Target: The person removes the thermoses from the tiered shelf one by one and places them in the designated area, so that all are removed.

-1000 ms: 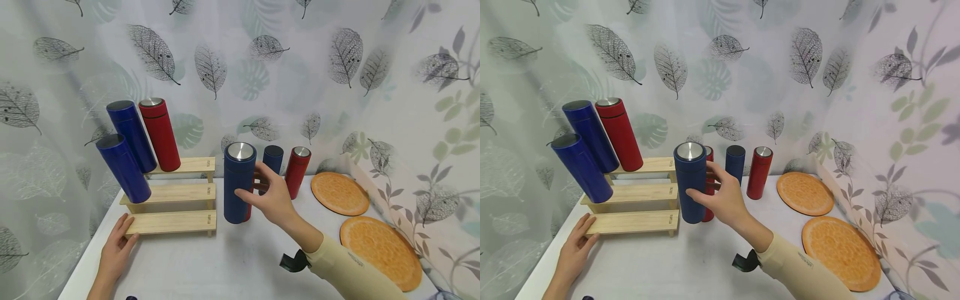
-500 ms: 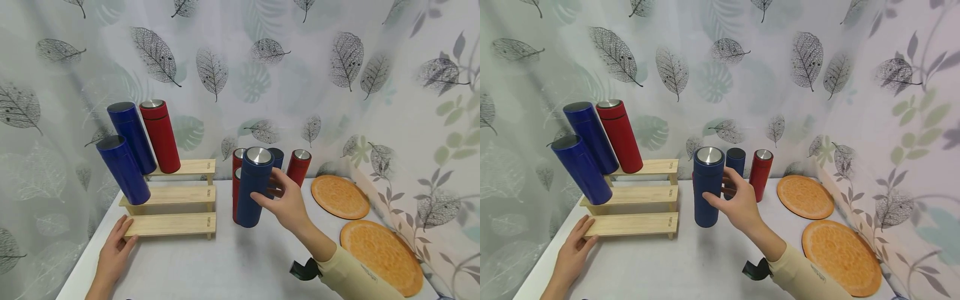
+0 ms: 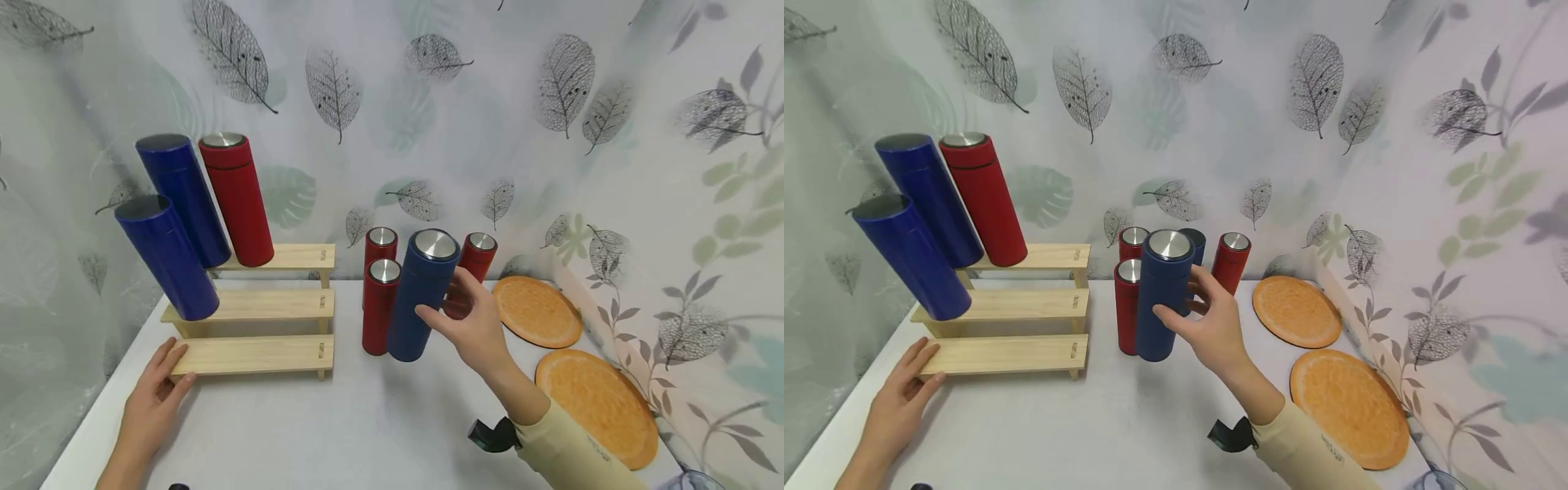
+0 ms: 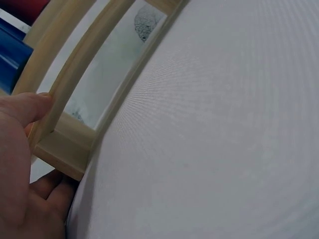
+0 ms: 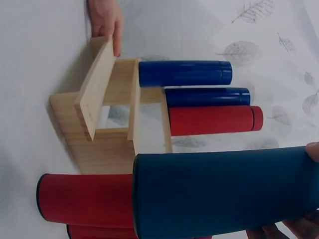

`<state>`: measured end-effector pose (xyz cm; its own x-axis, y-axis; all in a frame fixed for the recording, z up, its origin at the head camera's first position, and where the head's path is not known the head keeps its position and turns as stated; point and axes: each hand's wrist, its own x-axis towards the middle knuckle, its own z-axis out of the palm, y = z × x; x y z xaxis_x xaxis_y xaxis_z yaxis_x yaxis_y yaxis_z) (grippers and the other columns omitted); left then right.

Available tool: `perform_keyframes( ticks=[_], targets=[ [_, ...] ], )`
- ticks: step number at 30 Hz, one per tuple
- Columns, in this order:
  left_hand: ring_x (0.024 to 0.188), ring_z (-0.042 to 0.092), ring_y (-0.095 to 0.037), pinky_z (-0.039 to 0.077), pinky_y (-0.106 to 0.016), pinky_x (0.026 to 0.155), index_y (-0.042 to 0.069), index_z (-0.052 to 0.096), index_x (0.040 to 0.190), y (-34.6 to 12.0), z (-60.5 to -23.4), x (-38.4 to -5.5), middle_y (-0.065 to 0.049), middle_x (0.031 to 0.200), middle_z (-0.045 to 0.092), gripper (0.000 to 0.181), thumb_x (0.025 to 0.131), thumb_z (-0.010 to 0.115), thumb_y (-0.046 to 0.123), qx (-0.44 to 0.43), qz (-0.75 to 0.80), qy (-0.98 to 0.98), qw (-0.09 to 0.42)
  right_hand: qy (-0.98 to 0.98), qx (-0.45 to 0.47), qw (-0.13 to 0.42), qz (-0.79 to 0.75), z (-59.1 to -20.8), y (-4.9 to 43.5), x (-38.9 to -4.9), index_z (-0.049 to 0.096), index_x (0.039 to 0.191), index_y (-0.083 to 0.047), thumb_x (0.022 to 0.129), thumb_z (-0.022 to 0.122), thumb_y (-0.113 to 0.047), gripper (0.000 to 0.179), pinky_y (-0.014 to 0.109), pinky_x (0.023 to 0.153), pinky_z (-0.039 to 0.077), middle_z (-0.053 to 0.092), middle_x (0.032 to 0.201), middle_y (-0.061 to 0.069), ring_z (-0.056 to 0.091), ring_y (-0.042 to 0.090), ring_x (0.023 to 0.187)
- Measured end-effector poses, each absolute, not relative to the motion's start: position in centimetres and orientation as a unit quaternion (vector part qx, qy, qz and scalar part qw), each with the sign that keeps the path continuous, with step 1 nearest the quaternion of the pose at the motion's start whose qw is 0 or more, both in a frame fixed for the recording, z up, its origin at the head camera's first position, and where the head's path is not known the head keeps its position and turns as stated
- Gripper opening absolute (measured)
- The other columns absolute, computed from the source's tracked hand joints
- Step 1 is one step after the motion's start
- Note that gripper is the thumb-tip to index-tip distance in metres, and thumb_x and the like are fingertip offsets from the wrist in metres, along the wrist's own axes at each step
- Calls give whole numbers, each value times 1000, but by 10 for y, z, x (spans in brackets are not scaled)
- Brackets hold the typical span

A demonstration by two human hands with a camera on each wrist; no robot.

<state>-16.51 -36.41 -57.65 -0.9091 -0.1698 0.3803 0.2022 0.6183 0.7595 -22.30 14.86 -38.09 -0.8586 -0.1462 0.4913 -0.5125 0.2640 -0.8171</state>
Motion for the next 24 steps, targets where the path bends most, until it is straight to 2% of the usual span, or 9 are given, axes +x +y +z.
perform_keyframes(
  ticks=[1,2,5,6,10,12,14,20,24],
  targets=[
    [150,26,7,28,3,102,0,45,163,-370,-568,-164,-13,177,25,61,108,69,10,-11,-429,-878,213,-775,208,165,574,-381,147,-223,65,146,-13,90,89,-9,60,38,94,63,73,131,1,72,23,112],
    [155,24,-1,26,3,103,0,44,164,-374,-560,-164,-18,177,23,62,108,69,11,-9,-426,-882,203,-772,203,170,578,-380,148,-222,65,146,-11,90,89,-6,61,36,94,63,73,130,2,72,23,111],
    [159,25,-16,27,2,104,1,45,164,-371,-553,-166,-20,176,23,61,108,69,10,-4,-433,-880,194,-771,188,182,581,-377,160,-222,63,147,-8,88,88,1,64,29,95,61,72,130,2,71,22,110],
    [159,26,-15,28,1,104,2,46,163,-370,-556,-166,-19,176,24,60,108,69,10,0,-438,-879,189,-768,184,186,584,-378,164,-224,64,147,-7,87,87,3,65,26,95,60,72,130,3,71,22,108],
    [143,27,14,32,0,103,3,49,162,-373,-566,-160,-15,176,27,58,109,69,11,29,-437,-881,179,-765,183,196,586,-386,172,-242,65,146,-8,88,87,4,64,24,92,60,73,128,4,69,23,103],
    [139,27,18,32,1,102,3,49,162,-373,-568,-158,-15,176,28,57,109,69,11,33,-435,-881,185,-767,182,196,583,-390,175,-248,66,146,-8,89,87,1,62,25,92,60,73,127,4,70,22,103],
    [140,26,18,31,2,101,2,49,162,-374,-569,-157,-16,176,28,57,109,68,10,33,-434,-880,188,-775,176,194,575,-398,176,-252,65,146,-8,90,88,-4,60,24,93,60,73,128,4,71,20,107],
    [152,26,1,31,2,101,4,47,163,-370,-570,-161,-15,177,26,58,110,68,16,30,-440,-881,173,-794,151,207,551,-412,184,-266,64,146,-7,93,88,-12,59,24,93,59,73,131,6,69,21,113],
    [148,26,7,31,3,99,2,48,162,-366,-567,-163,-16,177,26,57,110,67,16,30,-437,-880,181,-798,142,207,548,-416,188,-275,63,147,-7,93,89,-17,61,37,97,61,72,133,9,69,27,116]
  ],
)
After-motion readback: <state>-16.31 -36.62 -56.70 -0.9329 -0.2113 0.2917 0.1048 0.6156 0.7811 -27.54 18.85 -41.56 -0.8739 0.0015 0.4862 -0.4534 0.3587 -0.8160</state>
